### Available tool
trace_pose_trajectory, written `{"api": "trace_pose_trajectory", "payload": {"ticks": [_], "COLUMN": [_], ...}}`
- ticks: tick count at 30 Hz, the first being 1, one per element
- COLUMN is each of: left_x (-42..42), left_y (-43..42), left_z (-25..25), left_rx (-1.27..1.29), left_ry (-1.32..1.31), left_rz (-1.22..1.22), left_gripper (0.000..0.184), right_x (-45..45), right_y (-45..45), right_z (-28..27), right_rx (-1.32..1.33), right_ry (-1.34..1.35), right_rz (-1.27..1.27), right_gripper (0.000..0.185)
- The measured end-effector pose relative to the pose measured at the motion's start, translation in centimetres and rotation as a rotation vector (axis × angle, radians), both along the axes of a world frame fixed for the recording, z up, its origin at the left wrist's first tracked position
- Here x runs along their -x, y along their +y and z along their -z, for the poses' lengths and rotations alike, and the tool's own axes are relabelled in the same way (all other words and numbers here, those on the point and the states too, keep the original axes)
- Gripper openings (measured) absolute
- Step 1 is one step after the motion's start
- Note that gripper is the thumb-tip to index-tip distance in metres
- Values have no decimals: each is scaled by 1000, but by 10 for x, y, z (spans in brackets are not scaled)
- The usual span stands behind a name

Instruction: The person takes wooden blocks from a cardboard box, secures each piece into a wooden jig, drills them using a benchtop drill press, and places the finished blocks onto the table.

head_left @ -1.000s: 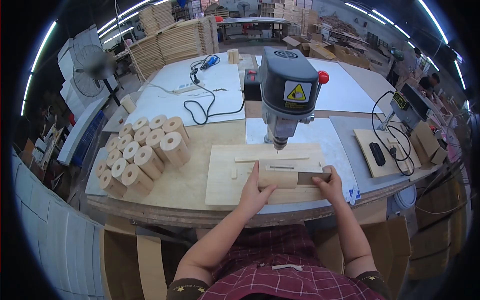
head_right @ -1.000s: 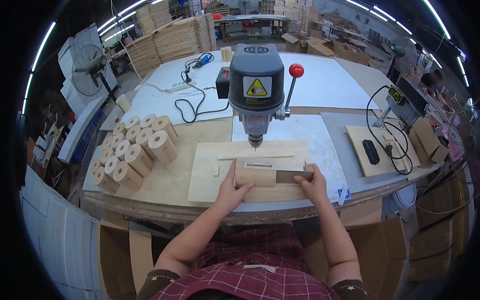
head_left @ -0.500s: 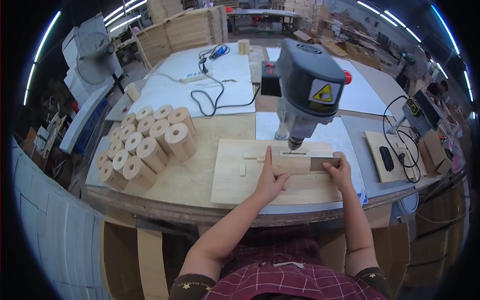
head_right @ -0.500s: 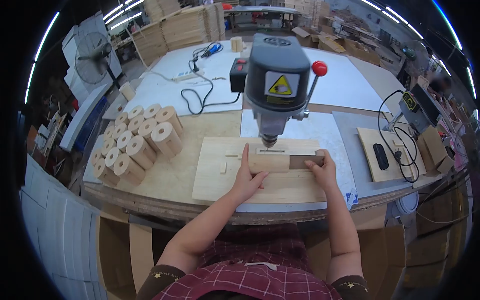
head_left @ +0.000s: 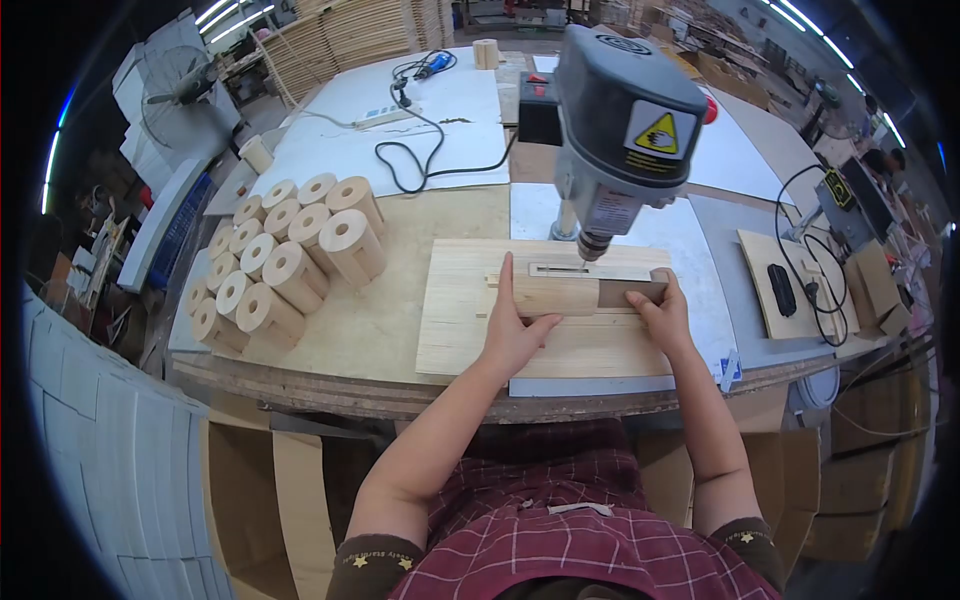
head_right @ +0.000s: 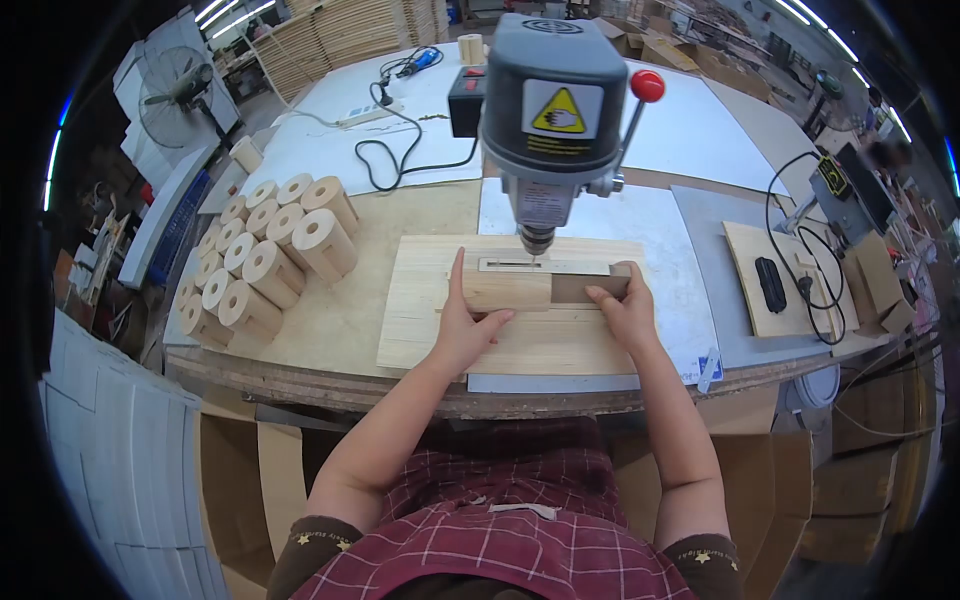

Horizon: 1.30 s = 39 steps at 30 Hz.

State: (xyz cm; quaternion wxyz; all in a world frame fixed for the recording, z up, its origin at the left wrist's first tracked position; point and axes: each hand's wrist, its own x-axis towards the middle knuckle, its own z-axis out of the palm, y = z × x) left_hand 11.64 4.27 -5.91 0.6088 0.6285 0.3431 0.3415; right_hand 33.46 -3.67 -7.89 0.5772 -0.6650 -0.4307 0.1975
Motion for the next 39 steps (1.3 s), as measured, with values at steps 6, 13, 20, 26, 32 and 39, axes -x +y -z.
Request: {"api": "trace_pose_trajectory", "payload": {"ticks": [6,13,20,26,32,39], "left_x": [0,-1,0,0,-1,0], "left_y": [-4,-4,-3,-3,-5,-5], "left_z": [-11,-3,-3,-2,-1,-2], "left_rx": [20,-28,-50,-15,-16,-31], "left_ry": [29,-18,-31,-109,-102,-94], "left_rz": [-29,-50,-29,-40,-51,-55], "left_gripper": [96,95,95,86,85,83], "right_x": [-9,-41,-21,-43,-28,-36], "right_y": [-14,6,56,26,38,47], "right_z": [-33,-176,-231,-160,-211,-208], "right_rx": [279,-89,16,-10,-198,-208], "right_ry": [-183,-253,-498,-262,-338,-424], "right_rz": [-19,-27,29,197,184,271], "right_gripper": [45,41,44,42,49,51]}}
